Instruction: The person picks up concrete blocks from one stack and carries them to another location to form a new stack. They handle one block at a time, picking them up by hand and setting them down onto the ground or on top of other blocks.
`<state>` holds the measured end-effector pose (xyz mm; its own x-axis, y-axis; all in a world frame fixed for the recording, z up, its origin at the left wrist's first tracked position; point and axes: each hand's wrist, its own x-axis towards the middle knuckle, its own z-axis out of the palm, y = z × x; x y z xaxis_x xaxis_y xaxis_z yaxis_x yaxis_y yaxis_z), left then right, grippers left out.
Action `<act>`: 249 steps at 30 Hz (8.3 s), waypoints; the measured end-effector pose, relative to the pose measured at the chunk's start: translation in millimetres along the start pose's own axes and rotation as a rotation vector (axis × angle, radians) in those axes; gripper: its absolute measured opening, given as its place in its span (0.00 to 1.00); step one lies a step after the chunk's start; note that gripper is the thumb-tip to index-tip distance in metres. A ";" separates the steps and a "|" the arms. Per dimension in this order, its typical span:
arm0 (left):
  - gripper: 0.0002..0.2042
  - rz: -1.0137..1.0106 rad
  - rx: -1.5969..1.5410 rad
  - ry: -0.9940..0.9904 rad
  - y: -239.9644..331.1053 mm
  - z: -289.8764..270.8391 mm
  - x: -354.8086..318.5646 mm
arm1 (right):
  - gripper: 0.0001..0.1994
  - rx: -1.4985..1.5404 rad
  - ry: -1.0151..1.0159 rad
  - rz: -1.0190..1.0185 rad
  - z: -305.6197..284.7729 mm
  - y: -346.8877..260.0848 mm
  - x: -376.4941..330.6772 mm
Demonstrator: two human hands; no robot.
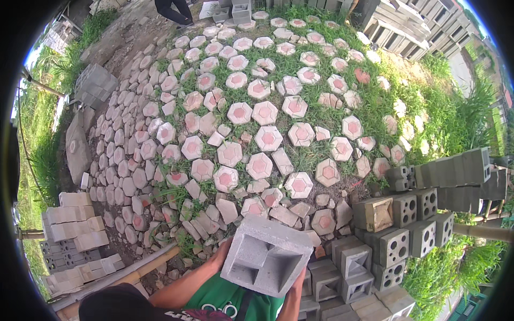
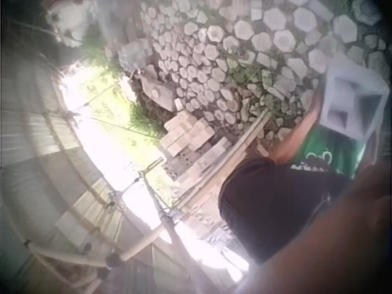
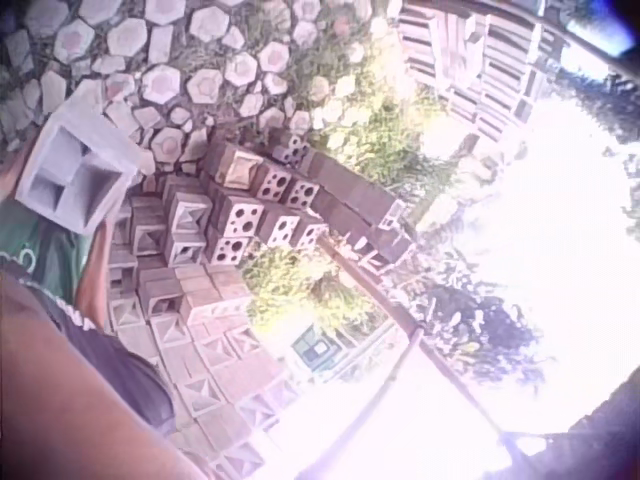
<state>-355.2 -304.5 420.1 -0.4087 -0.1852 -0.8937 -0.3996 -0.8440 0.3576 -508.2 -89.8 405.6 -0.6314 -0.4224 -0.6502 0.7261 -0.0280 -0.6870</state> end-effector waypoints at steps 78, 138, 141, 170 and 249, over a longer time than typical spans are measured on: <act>0.33 0.721 -0.672 0.336 1309.1 -172.6 347.2 | 0.38 -0.345 -0.876 0.088 1167.4 -513.9 892.1; 0.35 0.310 0.411 -0.150 2514.2 -543.8 788.9 | 0.43 0.220 -0.026 0.131 2078.8 -553.6 1527.7; 0.37 0.217 0.753 -0.161 2594.9 -532.9 870.8 | 0.37 0.246 0.208 0.199 2117.9 -510.8 1608.7; 0.35 -0.212 0.822 -0.705 2580.5 -352.2 1401.4 | 0.25 -0.258 1.351 -0.180 1994.9 -471.3 2015.6; 0.09 -0.628 2.041 -1.736 1593.3 -79.3 414.0 | 0.13 0.535 1.998 -0.317 1484.1 -339.0 906.0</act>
<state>-1096.0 -1766.0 598.5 0.4102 0.7654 -0.4960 -0.0627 0.5662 0.8219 -922.7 -1807.6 530.9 0.1818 0.9652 -0.1882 0.3176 -0.2388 -0.9177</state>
